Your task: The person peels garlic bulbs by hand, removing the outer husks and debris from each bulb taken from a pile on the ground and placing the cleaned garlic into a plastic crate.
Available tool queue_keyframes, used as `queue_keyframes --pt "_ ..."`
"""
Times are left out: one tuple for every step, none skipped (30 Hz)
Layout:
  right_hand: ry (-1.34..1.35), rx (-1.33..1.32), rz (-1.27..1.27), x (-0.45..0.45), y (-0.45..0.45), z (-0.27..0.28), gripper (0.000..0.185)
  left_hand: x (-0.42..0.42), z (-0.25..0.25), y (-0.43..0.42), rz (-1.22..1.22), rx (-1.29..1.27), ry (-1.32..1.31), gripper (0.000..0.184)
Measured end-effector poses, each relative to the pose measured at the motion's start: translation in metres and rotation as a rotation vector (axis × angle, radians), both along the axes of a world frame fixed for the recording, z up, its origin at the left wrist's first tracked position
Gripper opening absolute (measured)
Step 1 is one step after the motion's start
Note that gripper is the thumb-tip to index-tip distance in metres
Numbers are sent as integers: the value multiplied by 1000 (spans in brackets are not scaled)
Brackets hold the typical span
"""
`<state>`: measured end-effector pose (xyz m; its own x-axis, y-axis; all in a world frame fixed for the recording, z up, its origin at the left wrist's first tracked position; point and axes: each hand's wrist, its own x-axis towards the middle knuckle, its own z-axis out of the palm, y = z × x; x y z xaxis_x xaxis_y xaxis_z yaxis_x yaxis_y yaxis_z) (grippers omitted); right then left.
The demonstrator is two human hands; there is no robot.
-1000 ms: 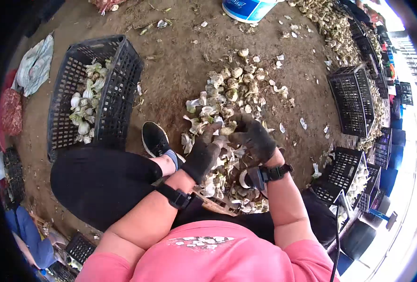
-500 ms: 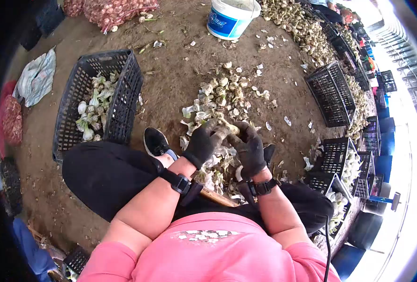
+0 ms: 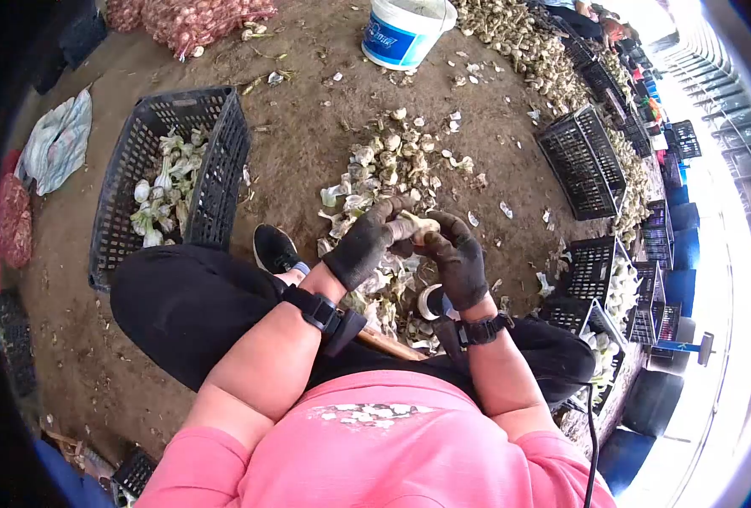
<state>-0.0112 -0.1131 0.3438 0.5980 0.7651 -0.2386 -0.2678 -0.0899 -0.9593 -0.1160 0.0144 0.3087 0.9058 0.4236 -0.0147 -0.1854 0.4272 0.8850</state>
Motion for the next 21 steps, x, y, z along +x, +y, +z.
queue_keyframes --pt "-148 -47 27 -3 0 -1 32 0 -1 1 7 -42 65 37" --pt "-296 -94 56 -6 0 -2 32 0 -3 2 16 -84 132 35" --pt "-438 -112 68 -7 2 -6 34 3 -14 0 51 21 149 30" --pt "-435 -113 72 -6 3 -16 34 3 -14 0 54 20 151 30" --pt "-553 -106 32 -4 2 -29 35 2 -15 0 74 105 194 31" --pt "-670 -98 -9 -7 6 -31 36 1 -14 0 93 192 236 31" --pt "-637 -57 -18 -13 6 -27 34 0 -9 -1 157 333 243 36" --pt "-635 -58 -18 -15 6 -28 34 -2 -11 -1 156 333 245 36" --pt "-270 8 -75 -17 5 -28 32 -3 -12 0 191 489 197 39" --pt "95 72 -132 -18 4 -29 29 -3 -12 1 225 645 145 42" --pt "98 113 -84 -16 4 -34 24 -2 -12 2 169 541 159 46" --pt "95 112 -85 -14 5 -31 24 -1 -11 2 169 540 156 46" --pt "182 78 -77 -12 6 -25 23 0 -10 2 173 495 128 47" --pt "270 45 -71 -10 7 -22 22 -1 -9 1 175 450 100 48" --pt "303 13 -66 -6 8 -26 22 -1 -8 0 169 450 101 48" --pt "304 15 -71 -6 8 -29 22 -1 -6 -1 147 473 103 48" --pt "128 -44 -136 -8 9 -31 21 -1 -4 -3 125 496 104 48" --pt "-49 -103 -200 -10 11 -34 21 -1 -3 -4 103 518 105 49" --pt "-232 -101 -217 -13 11 -39 20 2 -10 -6 103 461 43 51" --pt "-229 -103 -219 -13 9 -39 20 2 -13 -8 100 460 44 51" --pt "-259 -81 -135 -14 9 -33 21 2 -11 -8 27 282 30 51"
